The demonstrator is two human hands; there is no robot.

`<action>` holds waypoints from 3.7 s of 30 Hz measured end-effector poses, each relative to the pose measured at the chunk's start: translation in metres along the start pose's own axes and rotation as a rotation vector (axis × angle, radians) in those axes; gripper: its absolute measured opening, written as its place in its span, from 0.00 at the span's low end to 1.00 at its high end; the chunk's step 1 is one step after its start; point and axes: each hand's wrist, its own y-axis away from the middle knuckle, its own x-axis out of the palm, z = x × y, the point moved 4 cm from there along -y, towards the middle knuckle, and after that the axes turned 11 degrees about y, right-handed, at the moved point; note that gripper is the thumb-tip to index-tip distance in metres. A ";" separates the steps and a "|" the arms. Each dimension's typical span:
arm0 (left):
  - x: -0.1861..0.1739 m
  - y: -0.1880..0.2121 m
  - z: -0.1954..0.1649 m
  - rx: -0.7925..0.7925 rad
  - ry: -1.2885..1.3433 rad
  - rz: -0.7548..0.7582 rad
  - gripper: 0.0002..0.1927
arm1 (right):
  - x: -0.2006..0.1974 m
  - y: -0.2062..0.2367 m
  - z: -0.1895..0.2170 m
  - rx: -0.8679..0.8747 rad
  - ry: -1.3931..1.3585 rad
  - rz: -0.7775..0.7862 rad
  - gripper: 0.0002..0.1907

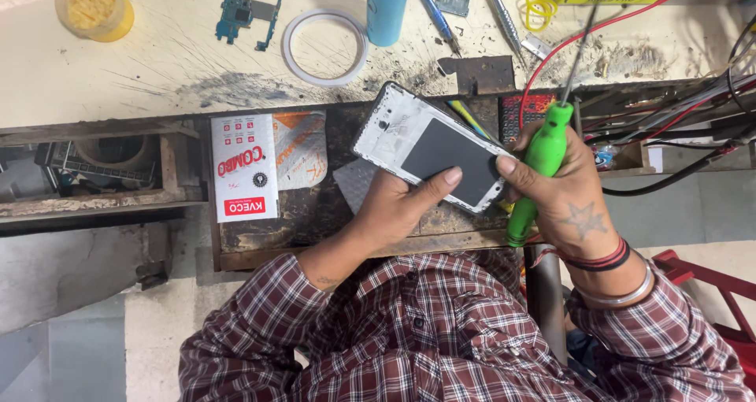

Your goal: The person disassembles a smartphone, removes the back cover, and then uses a screwdriver to remove screws from the device's frame. The person handles the phone and a screwdriver while working at a cluttered workbench.

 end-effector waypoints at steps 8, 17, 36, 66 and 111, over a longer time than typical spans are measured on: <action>-0.034 -0.011 -0.033 0.037 -0.073 -0.019 0.14 | -0.021 0.029 0.009 -0.199 0.361 0.092 0.20; -0.055 -0.007 -0.034 0.118 -0.005 -0.103 0.14 | -0.004 0.044 0.008 -0.507 1.274 -0.131 0.20; -0.060 -0.002 -0.020 0.087 -0.019 -0.094 0.11 | 0.001 0.033 -0.007 -0.449 1.357 -0.157 0.17; -0.054 -0.002 -0.013 0.056 0.004 -0.060 0.11 | 0.015 0.021 0.011 -0.493 1.343 -0.131 0.17; -0.042 -0.007 -0.014 0.097 -0.086 -0.018 0.16 | 0.029 0.009 0.038 -0.540 1.359 -0.113 0.20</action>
